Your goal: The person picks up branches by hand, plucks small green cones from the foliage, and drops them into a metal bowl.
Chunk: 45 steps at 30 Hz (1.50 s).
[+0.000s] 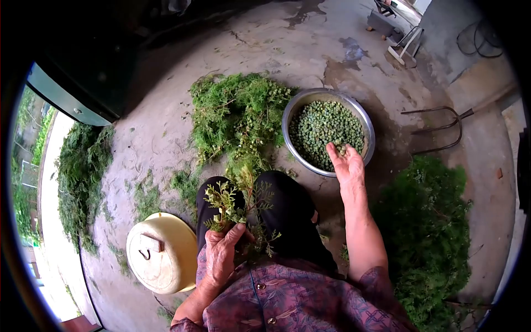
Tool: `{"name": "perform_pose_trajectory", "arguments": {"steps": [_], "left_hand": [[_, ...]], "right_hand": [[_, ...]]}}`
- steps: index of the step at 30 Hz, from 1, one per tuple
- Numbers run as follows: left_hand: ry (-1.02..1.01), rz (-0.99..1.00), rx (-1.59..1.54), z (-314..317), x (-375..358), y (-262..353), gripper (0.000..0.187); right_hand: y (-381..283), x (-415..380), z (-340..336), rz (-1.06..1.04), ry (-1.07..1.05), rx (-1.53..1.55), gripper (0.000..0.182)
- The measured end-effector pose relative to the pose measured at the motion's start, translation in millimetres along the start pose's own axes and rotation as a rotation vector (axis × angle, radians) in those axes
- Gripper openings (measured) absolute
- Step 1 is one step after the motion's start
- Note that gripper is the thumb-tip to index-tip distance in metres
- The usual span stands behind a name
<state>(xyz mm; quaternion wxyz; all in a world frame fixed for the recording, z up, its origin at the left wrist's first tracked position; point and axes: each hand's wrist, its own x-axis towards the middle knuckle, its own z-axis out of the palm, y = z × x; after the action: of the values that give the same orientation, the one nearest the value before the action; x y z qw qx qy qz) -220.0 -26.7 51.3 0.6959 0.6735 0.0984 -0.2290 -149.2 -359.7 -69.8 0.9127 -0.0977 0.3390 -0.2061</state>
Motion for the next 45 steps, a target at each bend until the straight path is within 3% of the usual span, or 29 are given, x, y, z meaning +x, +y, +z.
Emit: {"name": "perform_pose_trajectory", "arguments": {"steps": [2, 4, 10, 12, 14, 19, 20, 22, 23, 26, 29, 32, 37, 40, 41, 44, 45], "left_hand": [[0.010, -0.024, -0.057, 1.3, 0.8, 0.8, 0.021], [0.061, -0.024, -0.079, 4.3, 0.5, 0.0, 0.021], [0.008, -0.073, -0.135, -4.5, 7.0, -5.2, 0.018], [0.026, -0.026, -0.164, -2.7, 9.3, -6.5, 0.016], [0.030, -0.028, -0.105, -3.6, 10.0, -2.3, 0.015], [0.037, -0.009, -0.099, -1.1, 12.5, -5.1, 0.015], [0.049, -0.019, -0.116, -0.9, 11.8, -4.1, 0.015], [0.059, -0.011, -0.120, -1.6, 11.5, -4.4, 0.015], [0.063, -0.006, -0.122, -1.8, 11.7, -4.5, 0.015], [0.072, 0.053, -0.150, -1.4, 13.6, -15.9, 0.015], [0.037, 0.010, -0.143, -3.4, 10.5, -8.6, 0.014], [0.019, -0.002, -0.179, -6.0, 13.9, -16.1, 0.013], [0.034, -0.037, -0.144, -4.0, 10.7, -6.6, 0.011], [0.026, 0.058, -0.105, -2.1, 13.0, -11.1, 0.010], [0.022, 0.097, -0.079, -0.5, 13.2, -11.3, 0.010], [0.026, 0.221, -0.117, 6.6, 12.2, -12.2, 0.011], [0.015, 0.213, -0.100, 3.5, 12.9, -15.8, 0.011]], "right_hand": [[-19.1, 22.1, -2.8, -0.024, -0.181, -0.018, 0.027], [-30.3, 19.9, 16.2, -0.087, -0.050, -0.014, 0.029], [-63.4, 63.3, 4.3, -0.259, -0.156, -0.311, 0.025], [-54.7, 40.0, 21.7, -0.352, -0.074, -0.494, 0.023], [-36.2, -1.5, 41.7, -0.328, -0.382, -0.714, 0.018], [52.9, -142.3, 73.4, -0.127, -0.747, -1.127, 0.007], [66.0, -161.6, 71.5, -0.160, -0.816, -1.307, 0.010], [95.2, -170.1, 55.9, -0.537, -1.117, -1.396, 0.021], [101.0, -180.1, 54.8, -0.379, -1.074, -1.448, 0.026], [125.2, -178.7, 40.4, -0.637, -1.023, -1.420, 0.025], [127.6, -180.5, 32.8, -0.414, -0.931, -1.360, 0.017], [115.9, -183.1, 39.4, 0.175, -0.690, -1.058, 0.011], [101.2, -178.2, 46.9, 0.374, -0.717, -0.724, 0.016], [105.4, -183.3, 41.3, 0.284, -0.768, -0.951, 0.018], [109.1, -187.3, 43.9, 0.153, -0.760, -1.123, 0.023], [119.5, -183.5, 38.8, -0.565, -0.951, -1.416, 0.020], [120.5, -181.5, 36.4, -0.570, -0.966, -1.416, 0.018]]}}
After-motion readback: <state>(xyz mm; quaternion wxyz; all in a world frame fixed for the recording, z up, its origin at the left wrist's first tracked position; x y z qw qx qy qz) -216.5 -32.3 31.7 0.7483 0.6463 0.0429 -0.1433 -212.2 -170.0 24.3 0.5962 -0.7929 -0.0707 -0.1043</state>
